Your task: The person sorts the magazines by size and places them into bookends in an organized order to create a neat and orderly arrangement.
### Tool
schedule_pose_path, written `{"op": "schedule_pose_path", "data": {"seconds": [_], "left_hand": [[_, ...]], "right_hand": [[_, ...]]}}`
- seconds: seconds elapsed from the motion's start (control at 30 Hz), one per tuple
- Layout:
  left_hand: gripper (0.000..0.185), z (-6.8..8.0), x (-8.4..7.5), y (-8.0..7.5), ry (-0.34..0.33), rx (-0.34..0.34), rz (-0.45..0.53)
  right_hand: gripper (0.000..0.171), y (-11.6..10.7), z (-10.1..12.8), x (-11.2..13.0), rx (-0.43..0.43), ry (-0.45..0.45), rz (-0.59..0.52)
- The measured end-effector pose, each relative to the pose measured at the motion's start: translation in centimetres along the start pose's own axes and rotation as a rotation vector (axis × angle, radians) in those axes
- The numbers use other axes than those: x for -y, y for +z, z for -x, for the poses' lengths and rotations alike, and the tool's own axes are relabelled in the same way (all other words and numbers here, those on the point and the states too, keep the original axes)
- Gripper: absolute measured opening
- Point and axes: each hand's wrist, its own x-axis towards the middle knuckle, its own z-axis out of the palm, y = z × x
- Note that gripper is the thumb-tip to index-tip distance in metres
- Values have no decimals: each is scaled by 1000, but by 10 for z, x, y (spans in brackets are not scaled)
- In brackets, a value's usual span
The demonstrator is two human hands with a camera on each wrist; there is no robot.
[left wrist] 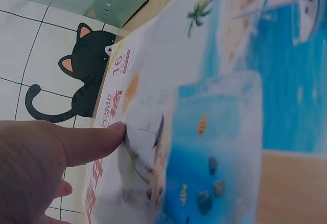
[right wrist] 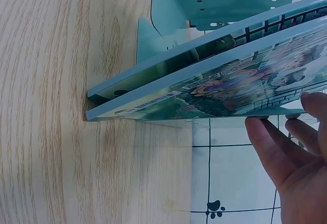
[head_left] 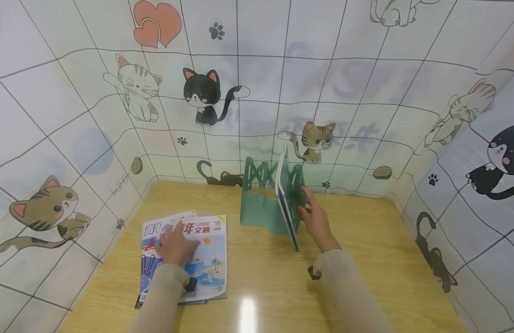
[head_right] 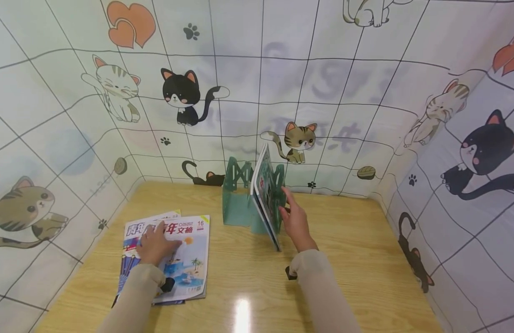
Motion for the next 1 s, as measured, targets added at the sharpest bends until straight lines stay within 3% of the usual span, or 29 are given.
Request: {"op": "schedule_pose_path", "data": {"seconds": [0.37,0.63,0.77,1.0], "left_hand": [[82,3,-1,1,13,-77,15],[82,1,4,2,1,-91,82],[79,1,8,-3,-4,-52,154],[74,-5,20,-15,3,109,260]], "right_hand": [[70,-1,2,4,-6,-8,-43],[69,0,2,7,6,33,-54],[70,-1,3,6,4,22,-49],[70,0,2,4,-1,6,-43]]}}
